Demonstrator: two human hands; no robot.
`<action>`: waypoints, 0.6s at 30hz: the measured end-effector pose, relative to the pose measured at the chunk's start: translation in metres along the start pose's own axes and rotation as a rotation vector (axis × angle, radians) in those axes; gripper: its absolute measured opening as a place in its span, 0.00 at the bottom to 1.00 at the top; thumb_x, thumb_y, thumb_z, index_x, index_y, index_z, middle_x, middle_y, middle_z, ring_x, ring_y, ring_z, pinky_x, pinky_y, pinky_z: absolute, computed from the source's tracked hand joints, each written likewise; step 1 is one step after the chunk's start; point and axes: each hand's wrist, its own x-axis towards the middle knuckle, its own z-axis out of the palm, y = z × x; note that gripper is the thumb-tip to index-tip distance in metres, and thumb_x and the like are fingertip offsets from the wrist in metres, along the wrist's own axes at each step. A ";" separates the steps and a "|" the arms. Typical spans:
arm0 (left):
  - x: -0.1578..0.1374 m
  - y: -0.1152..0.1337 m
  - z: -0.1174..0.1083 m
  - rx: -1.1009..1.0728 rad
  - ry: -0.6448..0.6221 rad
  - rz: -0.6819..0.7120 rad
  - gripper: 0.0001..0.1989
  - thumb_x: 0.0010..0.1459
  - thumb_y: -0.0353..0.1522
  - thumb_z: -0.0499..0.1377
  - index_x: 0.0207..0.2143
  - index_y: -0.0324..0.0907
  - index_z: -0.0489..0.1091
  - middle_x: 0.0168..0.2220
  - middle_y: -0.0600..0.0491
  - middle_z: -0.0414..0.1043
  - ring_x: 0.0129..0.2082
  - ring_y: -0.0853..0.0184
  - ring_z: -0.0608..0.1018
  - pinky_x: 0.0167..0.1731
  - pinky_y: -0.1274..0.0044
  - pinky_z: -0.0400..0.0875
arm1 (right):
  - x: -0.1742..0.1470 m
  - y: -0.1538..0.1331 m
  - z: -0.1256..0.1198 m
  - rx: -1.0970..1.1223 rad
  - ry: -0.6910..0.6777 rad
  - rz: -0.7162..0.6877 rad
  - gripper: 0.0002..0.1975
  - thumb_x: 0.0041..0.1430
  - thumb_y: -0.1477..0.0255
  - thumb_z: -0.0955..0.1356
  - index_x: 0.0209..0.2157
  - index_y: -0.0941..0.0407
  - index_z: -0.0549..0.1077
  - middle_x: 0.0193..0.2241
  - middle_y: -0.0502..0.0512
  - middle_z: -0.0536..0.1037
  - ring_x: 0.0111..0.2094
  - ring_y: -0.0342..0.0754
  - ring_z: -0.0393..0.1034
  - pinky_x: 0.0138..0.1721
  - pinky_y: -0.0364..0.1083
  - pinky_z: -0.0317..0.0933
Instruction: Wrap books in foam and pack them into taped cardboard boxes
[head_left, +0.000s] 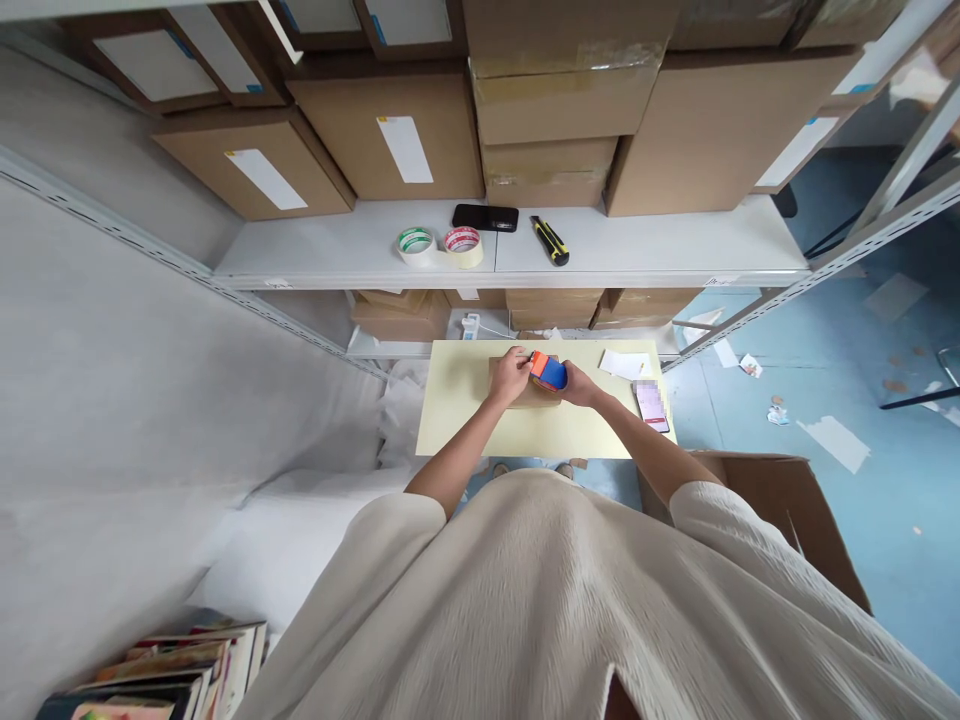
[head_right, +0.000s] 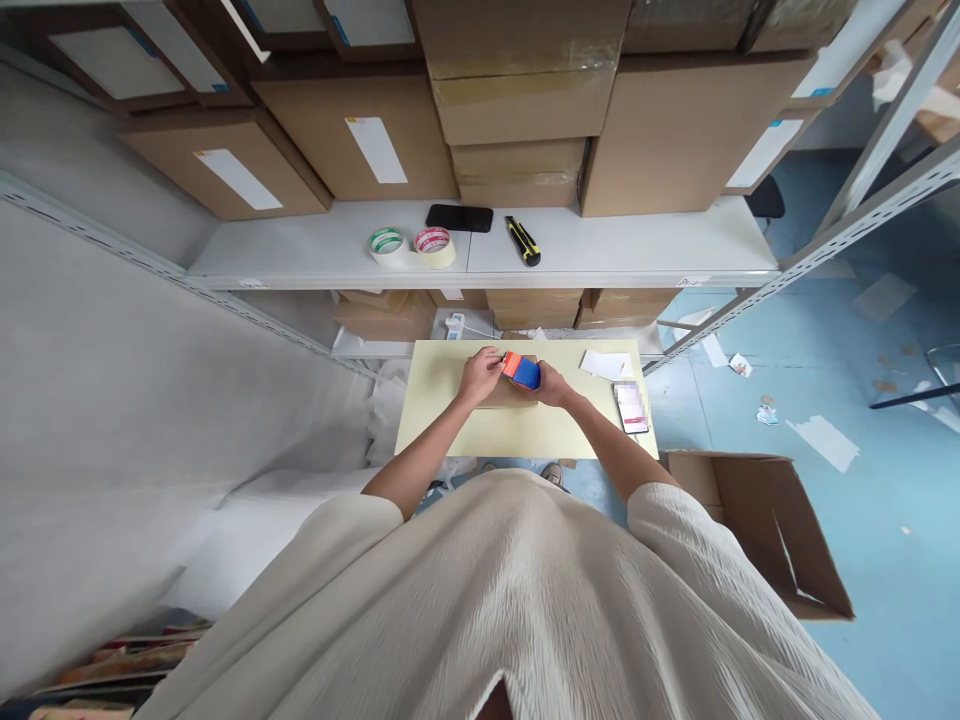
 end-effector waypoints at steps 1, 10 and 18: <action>0.001 0.000 -0.001 -0.014 -0.004 -0.008 0.15 0.66 0.26 0.71 0.53 0.45 0.77 0.51 0.45 0.89 0.54 0.56 0.89 0.60 0.66 0.80 | 0.000 -0.001 -0.001 0.005 -0.003 -0.002 0.31 0.51 0.59 0.82 0.49 0.51 0.66 0.48 0.58 0.82 0.44 0.55 0.75 0.41 0.47 0.66; 0.011 -0.017 -0.009 -0.096 0.150 -0.138 0.17 0.60 0.29 0.74 0.49 0.46 0.75 0.40 0.51 0.86 0.44 0.58 0.88 0.52 0.68 0.81 | -0.010 -0.009 -0.005 -0.040 0.012 -0.051 0.28 0.55 0.57 0.81 0.49 0.50 0.67 0.49 0.59 0.83 0.43 0.55 0.76 0.41 0.48 0.67; 0.016 -0.038 -0.015 -0.031 0.112 -0.167 0.21 0.55 0.26 0.71 0.51 0.47 0.74 0.37 0.54 0.84 0.43 0.59 0.87 0.50 0.69 0.79 | -0.034 -0.020 -0.010 -0.229 0.106 -0.151 0.23 0.54 0.67 0.76 0.50 0.51 0.69 0.50 0.61 0.84 0.52 0.64 0.77 0.57 0.57 0.65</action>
